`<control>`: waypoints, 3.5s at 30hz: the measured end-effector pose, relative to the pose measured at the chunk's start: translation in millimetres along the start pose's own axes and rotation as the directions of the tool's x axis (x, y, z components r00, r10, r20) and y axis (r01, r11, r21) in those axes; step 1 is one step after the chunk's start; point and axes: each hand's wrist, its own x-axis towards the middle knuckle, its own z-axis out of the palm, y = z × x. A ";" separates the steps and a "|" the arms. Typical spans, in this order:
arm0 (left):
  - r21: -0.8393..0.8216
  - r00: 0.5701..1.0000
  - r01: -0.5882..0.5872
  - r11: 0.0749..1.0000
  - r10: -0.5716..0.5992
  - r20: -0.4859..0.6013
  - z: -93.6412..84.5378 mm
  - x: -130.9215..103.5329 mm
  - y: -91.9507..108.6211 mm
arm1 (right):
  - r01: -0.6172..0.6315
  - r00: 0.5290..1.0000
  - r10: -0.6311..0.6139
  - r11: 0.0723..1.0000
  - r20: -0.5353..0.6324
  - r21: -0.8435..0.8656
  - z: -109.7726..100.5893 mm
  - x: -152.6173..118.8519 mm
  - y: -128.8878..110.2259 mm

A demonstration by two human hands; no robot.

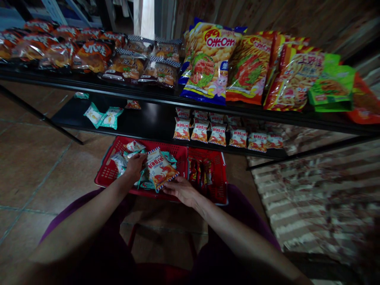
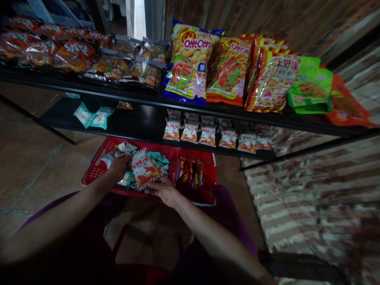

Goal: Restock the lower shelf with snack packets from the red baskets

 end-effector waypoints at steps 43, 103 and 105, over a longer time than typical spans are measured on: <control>0.134 0.896 0.047 0.990 -0.101 0.432 -6.0 -36.9 -29.6 | 0.130 0.986 -0.139 0.987 -0.088 -0.100 3.5 21.0 -13.3; 0.024 0.938 -0.108 0.994 0.094 0.333 69.7 59.4 12.6 | 0.444 0.841 -0.530 0.791 -0.109 -0.422 -0.3 115.1 -78.9; 0.012 0.951 -0.125 0.992 0.117 0.287 71.0 72.9 18.2 | 0.432 0.841 -0.520 0.811 -0.148 -0.396 7.6 125.8 -84.5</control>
